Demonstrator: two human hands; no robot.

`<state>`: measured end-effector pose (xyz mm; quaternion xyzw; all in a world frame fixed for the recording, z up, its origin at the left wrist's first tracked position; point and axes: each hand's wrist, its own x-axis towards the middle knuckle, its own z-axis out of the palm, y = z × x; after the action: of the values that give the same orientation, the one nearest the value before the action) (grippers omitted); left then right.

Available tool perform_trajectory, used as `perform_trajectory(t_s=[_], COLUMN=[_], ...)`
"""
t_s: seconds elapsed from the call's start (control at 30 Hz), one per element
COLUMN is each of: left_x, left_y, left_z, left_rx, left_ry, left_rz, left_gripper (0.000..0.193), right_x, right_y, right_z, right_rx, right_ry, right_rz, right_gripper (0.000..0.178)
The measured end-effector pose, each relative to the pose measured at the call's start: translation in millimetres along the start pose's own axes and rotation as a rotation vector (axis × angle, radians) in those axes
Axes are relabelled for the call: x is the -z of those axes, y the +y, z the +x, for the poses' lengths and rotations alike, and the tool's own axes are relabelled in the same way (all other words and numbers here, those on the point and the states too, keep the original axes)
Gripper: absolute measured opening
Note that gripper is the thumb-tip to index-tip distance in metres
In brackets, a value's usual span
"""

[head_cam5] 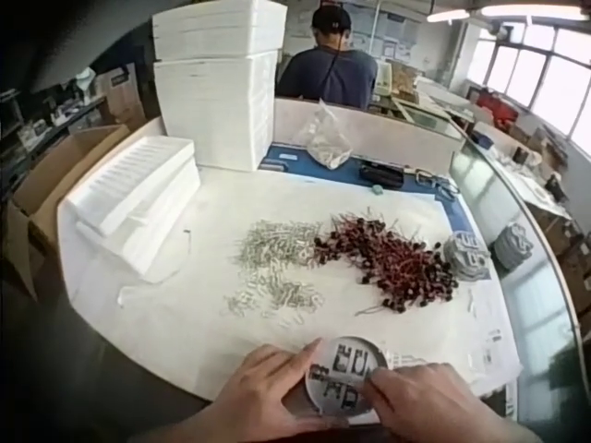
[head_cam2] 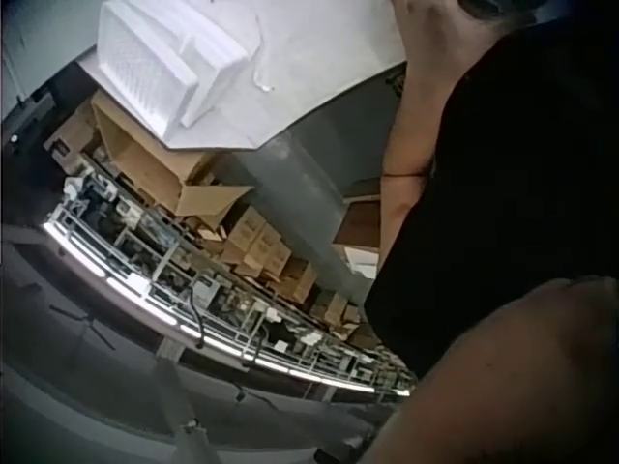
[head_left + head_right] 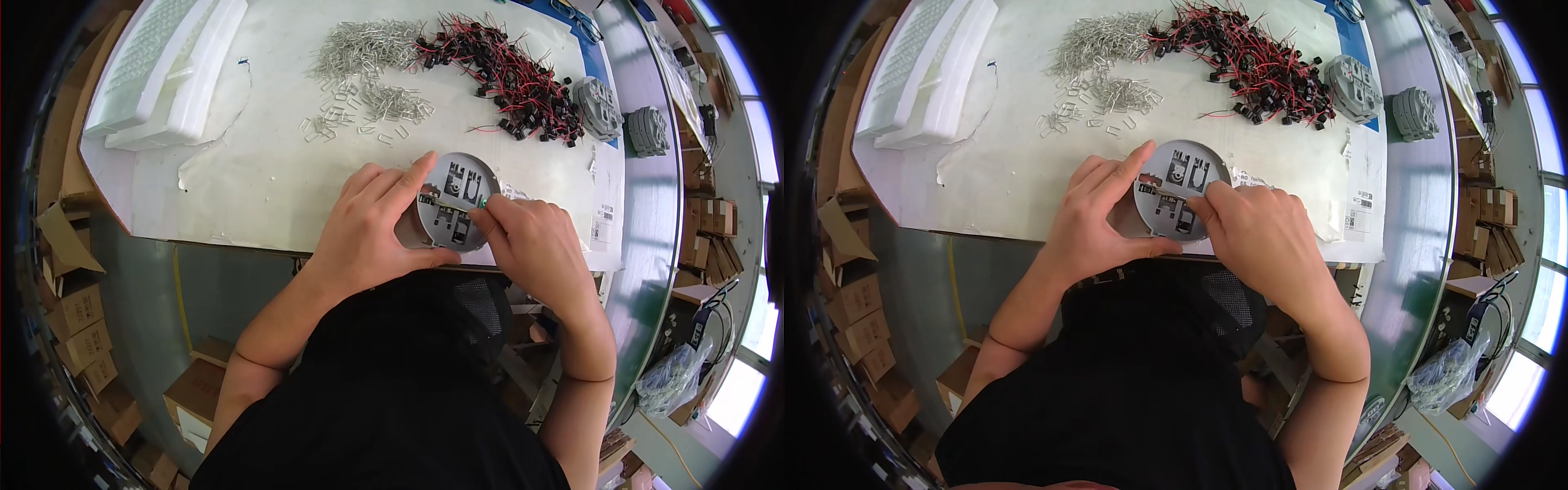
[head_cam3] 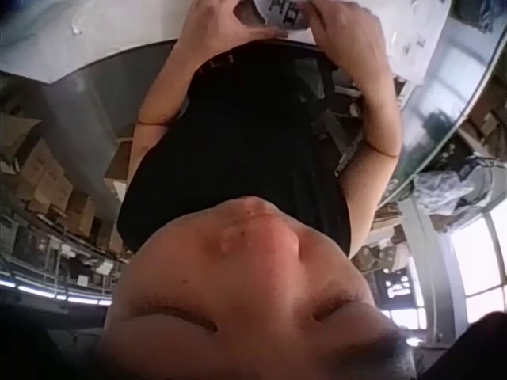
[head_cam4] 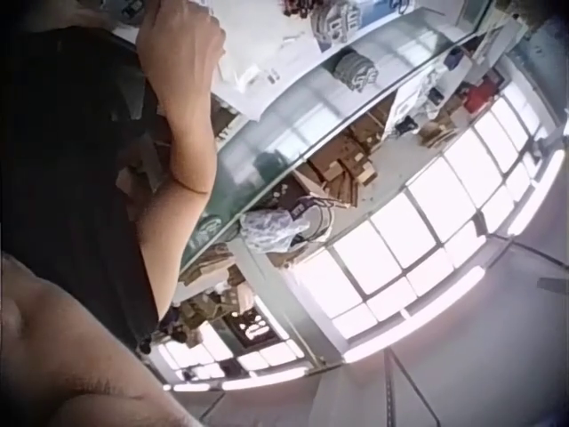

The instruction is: Assembling small electronic components by inserting wires into a circular base using a thin metal tool.

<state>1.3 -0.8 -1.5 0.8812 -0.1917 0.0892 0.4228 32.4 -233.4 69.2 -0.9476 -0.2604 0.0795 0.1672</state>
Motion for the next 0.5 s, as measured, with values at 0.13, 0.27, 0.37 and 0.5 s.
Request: perform_trajectory(t_s=[0.13,0.27,0.37,0.5], left_x=[-6,-9,-7,-6], left_y=[0,-1,-3,-2], left_z=[0,-3,-1,-1], left_rx=[-0.04,-0.031,-0.037,-0.036], left_ry=[0.061,0.066,0.056,0.043], left_rz=[0.007,-0.032,-0.039,-0.048], left_gripper=[0.11,0.11,0.111,0.111], right_x=[-7,-8,-5,-4], right_y=[-2,-3,2,7], right_z=[-4,-3,1,4], right_rx=[-0.009,0.003,0.038,0.078], right_ry=[0.024,0.034,0.036,0.031], right_rz=[-0.015,-0.033,-0.026,0.008], right_gripper=[0.031,0.031,0.031,0.031])
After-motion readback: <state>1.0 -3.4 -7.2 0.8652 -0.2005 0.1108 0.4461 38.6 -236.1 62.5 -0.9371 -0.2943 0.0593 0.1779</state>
